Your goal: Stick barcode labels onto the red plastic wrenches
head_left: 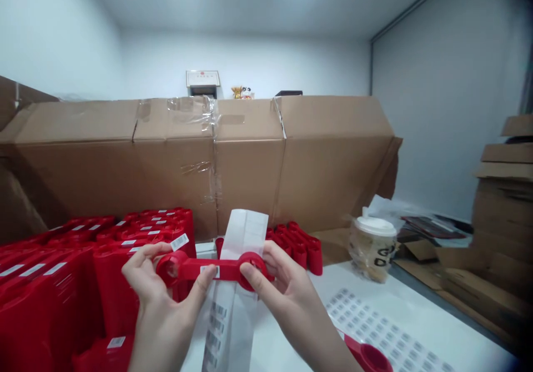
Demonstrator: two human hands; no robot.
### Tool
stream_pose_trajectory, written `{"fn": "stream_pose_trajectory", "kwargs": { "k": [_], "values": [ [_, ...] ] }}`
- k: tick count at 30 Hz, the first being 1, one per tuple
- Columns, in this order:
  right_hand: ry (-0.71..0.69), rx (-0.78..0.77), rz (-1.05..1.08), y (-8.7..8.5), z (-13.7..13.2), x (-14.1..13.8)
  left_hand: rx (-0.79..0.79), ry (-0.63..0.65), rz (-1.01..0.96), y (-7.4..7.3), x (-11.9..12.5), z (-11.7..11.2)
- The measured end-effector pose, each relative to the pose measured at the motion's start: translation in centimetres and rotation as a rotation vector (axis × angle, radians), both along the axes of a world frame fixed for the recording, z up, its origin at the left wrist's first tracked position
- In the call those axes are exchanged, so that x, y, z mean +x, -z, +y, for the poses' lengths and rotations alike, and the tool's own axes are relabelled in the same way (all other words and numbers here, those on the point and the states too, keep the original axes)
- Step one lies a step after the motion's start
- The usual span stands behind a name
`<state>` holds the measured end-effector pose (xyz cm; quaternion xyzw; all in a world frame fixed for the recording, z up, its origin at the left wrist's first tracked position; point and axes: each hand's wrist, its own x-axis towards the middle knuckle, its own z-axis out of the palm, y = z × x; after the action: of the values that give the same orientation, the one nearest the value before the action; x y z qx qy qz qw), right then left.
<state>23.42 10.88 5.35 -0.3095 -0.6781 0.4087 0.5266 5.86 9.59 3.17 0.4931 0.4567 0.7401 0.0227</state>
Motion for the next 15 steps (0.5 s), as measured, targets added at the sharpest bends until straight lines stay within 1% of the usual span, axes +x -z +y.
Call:
{"fn": "stream_pose_trajectory", "kwargs": {
  "k": [4, 7, 11, 15],
  "values": [
    [-0.062, 0.004, -0.167, -0.2, -0.2, 0.6, 0.079, -0.091, 0.065, -0.1, 0.3, -0.4],
    [-0.094, -0.007, -0.203, -0.2, -0.5, 1.0, 0.086, -0.110, 0.121, 0.0, 0.5, -0.9],
    [-0.049, 0.005, -0.224, -0.2, -0.5, 1.1, 0.039, -0.080, 0.106, 0.1, 0.9, -1.4],
    [0.018, 0.035, -0.202, 0.0, 0.1, 0.9, 0.023, -0.010, -0.014, -0.3, 1.5, -1.6]
  ]
}}
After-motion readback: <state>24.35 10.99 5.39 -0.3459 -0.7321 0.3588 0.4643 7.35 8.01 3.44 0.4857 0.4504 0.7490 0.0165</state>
